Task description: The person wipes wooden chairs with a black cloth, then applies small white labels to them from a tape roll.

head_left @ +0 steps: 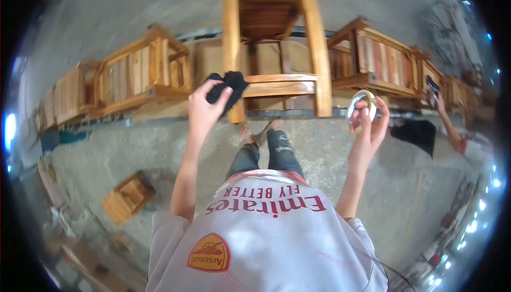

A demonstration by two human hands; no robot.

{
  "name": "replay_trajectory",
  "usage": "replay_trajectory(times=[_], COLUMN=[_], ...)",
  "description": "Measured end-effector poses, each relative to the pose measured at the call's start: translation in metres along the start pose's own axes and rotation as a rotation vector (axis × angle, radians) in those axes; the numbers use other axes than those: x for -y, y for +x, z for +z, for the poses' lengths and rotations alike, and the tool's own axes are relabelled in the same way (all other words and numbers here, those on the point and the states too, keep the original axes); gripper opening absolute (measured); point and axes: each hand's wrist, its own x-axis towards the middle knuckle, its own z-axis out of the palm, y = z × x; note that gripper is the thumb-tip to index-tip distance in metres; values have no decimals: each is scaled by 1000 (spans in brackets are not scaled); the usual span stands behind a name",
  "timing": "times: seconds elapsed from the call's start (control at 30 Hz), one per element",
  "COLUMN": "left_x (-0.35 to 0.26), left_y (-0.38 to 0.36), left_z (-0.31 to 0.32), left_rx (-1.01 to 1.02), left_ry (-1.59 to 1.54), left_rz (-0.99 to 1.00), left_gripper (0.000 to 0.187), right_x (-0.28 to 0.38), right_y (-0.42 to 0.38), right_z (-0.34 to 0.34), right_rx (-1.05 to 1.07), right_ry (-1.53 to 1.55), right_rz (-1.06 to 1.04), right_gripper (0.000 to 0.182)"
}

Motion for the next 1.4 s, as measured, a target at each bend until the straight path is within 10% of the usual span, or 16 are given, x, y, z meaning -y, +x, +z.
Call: replay_trajectory(times=[0.23,0.33,0.43,0.53,1.4], left_x=[7,6,5,10,4], left_y=[14,11,10,10,-2], left_z=[51,53,52,55,60], left_rx=[-41,-49,-63,-84,-142], left_ry=[230,245,214,215,269], left_rz=[109,77,154,174,115], left_gripper=[27,29,30,29,29], right_x=[72,160,244,310,311], right_y=[-21,-33,-69,-70,-79], right_z=[-42,-69,-105,-85,-143], right_rx=[-408,-595,-328,-704,-586], right_ry=[-45,151,373,-166,-378], right_rz=[-344,-1005,-1710,-1985,-2057], right_gripper=[44,46,22,32,30])
